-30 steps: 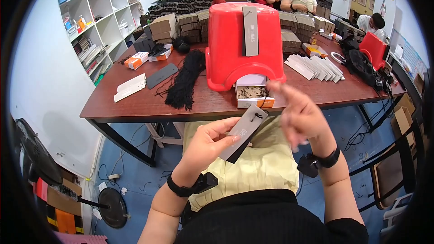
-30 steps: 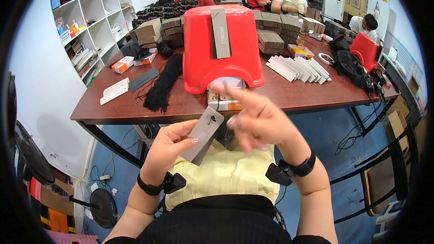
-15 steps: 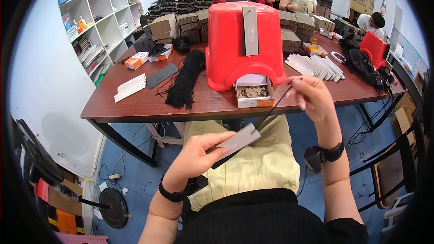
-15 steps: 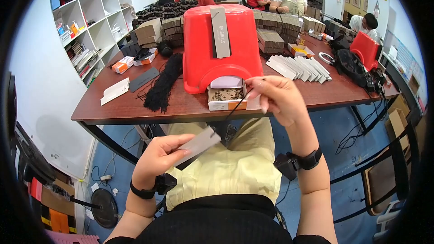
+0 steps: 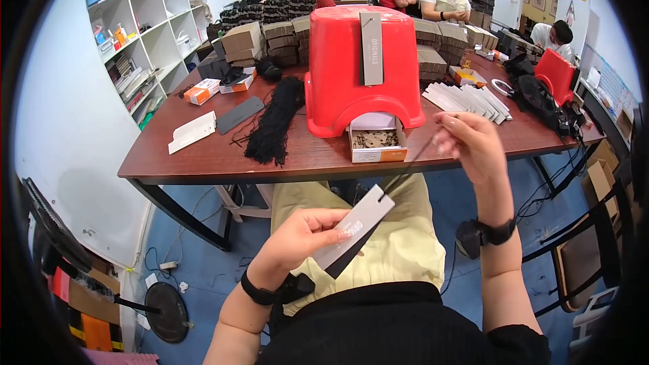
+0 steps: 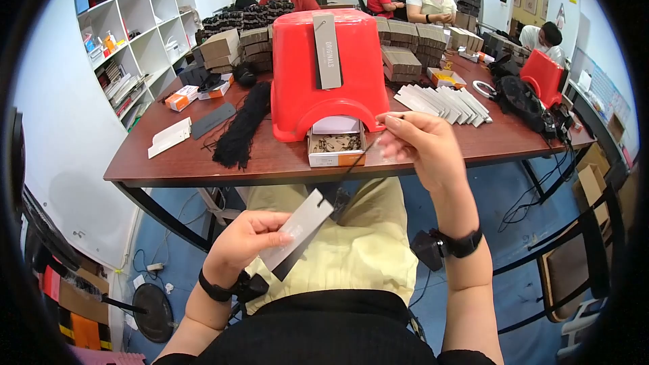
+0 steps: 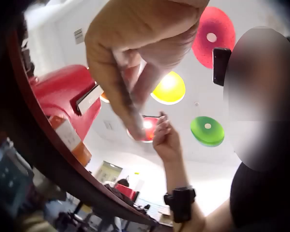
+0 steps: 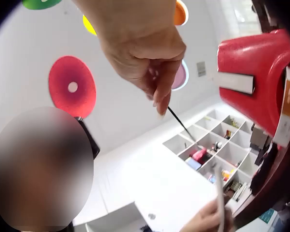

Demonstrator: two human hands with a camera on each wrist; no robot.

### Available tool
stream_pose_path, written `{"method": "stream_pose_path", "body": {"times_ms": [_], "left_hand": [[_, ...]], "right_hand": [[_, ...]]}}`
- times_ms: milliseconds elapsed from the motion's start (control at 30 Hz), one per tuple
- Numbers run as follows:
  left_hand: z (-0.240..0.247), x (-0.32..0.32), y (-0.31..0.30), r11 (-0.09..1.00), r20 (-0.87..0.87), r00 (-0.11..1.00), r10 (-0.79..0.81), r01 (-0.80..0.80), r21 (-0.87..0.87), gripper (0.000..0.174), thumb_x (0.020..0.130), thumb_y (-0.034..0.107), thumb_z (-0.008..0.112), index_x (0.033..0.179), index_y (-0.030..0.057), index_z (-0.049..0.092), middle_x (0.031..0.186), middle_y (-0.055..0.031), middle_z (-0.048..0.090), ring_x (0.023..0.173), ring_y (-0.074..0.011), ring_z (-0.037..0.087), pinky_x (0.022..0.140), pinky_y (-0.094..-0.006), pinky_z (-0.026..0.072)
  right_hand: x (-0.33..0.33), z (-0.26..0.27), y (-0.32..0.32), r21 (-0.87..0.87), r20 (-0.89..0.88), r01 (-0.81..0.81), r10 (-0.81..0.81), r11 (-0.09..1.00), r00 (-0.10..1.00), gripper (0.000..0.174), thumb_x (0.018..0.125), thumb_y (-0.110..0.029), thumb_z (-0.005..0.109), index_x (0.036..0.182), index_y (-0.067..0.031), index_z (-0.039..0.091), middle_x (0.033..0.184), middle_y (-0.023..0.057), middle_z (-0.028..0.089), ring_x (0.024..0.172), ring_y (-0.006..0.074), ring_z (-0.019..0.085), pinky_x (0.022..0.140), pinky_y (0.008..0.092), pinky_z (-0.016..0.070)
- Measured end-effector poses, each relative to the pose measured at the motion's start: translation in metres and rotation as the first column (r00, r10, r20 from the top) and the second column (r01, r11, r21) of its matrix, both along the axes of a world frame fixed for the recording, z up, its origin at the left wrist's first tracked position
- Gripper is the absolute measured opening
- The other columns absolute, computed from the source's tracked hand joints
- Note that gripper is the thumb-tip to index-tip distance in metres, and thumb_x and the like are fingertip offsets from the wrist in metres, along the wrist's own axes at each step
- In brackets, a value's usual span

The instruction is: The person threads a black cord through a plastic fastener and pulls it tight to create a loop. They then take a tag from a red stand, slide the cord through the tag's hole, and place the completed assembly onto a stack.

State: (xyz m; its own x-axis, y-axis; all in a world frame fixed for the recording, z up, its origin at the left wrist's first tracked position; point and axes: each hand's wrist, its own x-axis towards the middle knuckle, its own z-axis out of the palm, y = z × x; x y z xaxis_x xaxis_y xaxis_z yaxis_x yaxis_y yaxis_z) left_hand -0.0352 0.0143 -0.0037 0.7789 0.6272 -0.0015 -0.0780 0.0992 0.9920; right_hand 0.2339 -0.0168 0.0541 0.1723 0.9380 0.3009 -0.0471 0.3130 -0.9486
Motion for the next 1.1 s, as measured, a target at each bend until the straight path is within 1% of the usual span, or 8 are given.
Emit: {"method": "stream_pose_path", "body": {"times_ms": [133, 233, 300, 533, 733, 833, 900, 1100], "left_hand": [[-0.007, 0.034, 0.009, 0.956, 0.249, 0.955, 0.162, -0.090, -0.280, 0.028, 0.079, 0.003, 0.048, 0.107, -0.0025, 0.047, 0.090, -0.0047, 0.057, 0.077, -0.0090, 0.054, 0.071, -0.0222, 0.0427], [-0.006, 0.063, 0.015, 0.934, 0.396, 0.876, 0.275, -0.146, -0.326, 0.027, 0.079, 0.002, 0.047, 0.105, -0.0023, 0.047, 0.096, -0.0055, 0.055, 0.086, -0.0105, 0.052, 0.077, -0.0233, 0.0405], [-0.007, 0.082, 0.011, 0.940, 0.424, 0.861, 0.280, -0.155, -0.305, 0.026, 0.080, 0.004, 0.046, 0.105, -0.0020, 0.047, 0.096, -0.0056, 0.054, 0.086, -0.0104, 0.052, 0.077, -0.0240, 0.0399], [-0.005, 0.085, 0.002, 0.889, 0.344, 0.841, 0.419, -0.302, -0.344, 0.029, 0.083, 0.009, 0.043, 0.111, 0.0002, 0.041, 0.105, -0.0075, 0.047, 0.101, -0.0169, 0.042, 0.081, -0.0327, 0.0376], [-0.008, 0.046, 0.015, 0.904, 0.370, 0.832, 0.413, -0.323, -0.281, 0.028, 0.082, 0.009, 0.044, 0.109, 0.0031, 0.043, 0.102, -0.0060, 0.048, 0.097, -0.0158, 0.044, 0.080, -0.0309, 0.0377], [-0.009, 0.037, 0.017, 0.917, 0.361, 0.848, 0.388, -0.315, -0.246, 0.026, 0.081, 0.006, 0.044, 0.107, 0.0037, 0.044, 0.101, -0.0045, 0.048, 0.095, -0.0119, 0.045, 0.077, -0.0269, 0.0381], [-0.010, 0.032, 0.017, 0.931, 0.317, 0.879, 0.357, -0.310, -0.191, 0.024, 0.081, 0.007, 0.045, 0.104, 0.0034, 0.045, 0.100, -0.0046, 0.049, 0.092, -0.0116, 0.046, 0.076, -0.0257, 0.0383], [-0.013, 0.027, 0.016, 0.938, 0.268, 0.902, 0.339, -0.303, -0.167, 0.021, 0.078, 0.006, 0.049, 0.099, 0.0038, 0.049, 0.098, -0.0049, 0.051, 0.091, -0.0139, 0.048, 0.077, -0.0273, 0.0374]], "right_hand": [[-0.017, -0.021, 0.019, -0.046, -0.029, 0.104, -0.106, 0.993, 0.994, 0.032, 0.083, -0.014, 0.044, 0.111, 0.0001, 0.038, 0.084, 0.0111, 0.058, 0.059, 0.0104, 0.057, 0.044, 0.0161, 0.0412], [-0.053, -0.036, 0.000, -0.095, 0.390, 0.085, -0.042, 0.992, 0.920, 0.024, 0.085, -0.021, 0.041, 0.093, 0.0003, 0.047, 0.070, 0.0092, 0.058, 0.055, 0.0146, 0.057, 0.047, 0.0257, 0.0425], [-0.069, -0.053, -0.010, -0.041, 0.791, 0.147, -0.058, 0.988, 0.610, 0.028, 0.083, -0.025, 0.043, 0.088, 0.0015, 0.050, 0.059, 0.0142, 0.052, 0.051, 0.0209, 0.055, 0.052, 0.0347, 0.0426], [-0.017, -0.029, 0.009, -0.044, 0.166, 0.279, -0.269, 0.959, 0.949, 0.026, 0.085, -0.024, 0.039, 0.080, -0.0012, 0.051, 0.060, 0.0042, 0.052, 0.043, 0.0096, 0.048, 0.036, 0.0222, 0.0381], [0.125, 0.003, 0.081, 0.454, 0.367, 0.590, -0.743, 0.668, 0.560, 0.025, 0.084, -0.021, 0.041, 0.087, 0.0011, 0.052, 0.064, 0.0058, 0.054, 0.051, 0.0117, 0.051, 0.040, 0.0232, 0.0397], [0.151, -0.020, 0.112, 0.190, 0.798, 0.519, -0.439, 0.833, 0.412, 0.022, 0.078, -0.019, 0.048, 0.083, 0.0011, 0.056, 0.062, 0.0096, 0.056, 0.055, 0.0159, 0.055, 0.044, 0.0282, 0.0425], [0.166, -0.042, 0.124, 0.270, 0.944, 0.415, -0.324, 0.869, 0.064, 0.023, 0.073, -0.019, 0.055, 0.081, 0.0024, 0.058, 0.068, 0.0130, 0.058, 0.045, 0.0185, 0.053, 0.046, 0.0278, 0.0419], [0.164, -0.065, 0.116, 0.095, 0.941, 0.616, -0.273, 0.782, 0.200, 0.029, 0.067, -0.020, 0.063, 0.086, -0.0002, 0.054, 0.076, 0.0153, 0.058, 0.049, 0.0228, 0.056, 0.050, 0.0332, 0.0445]]}}
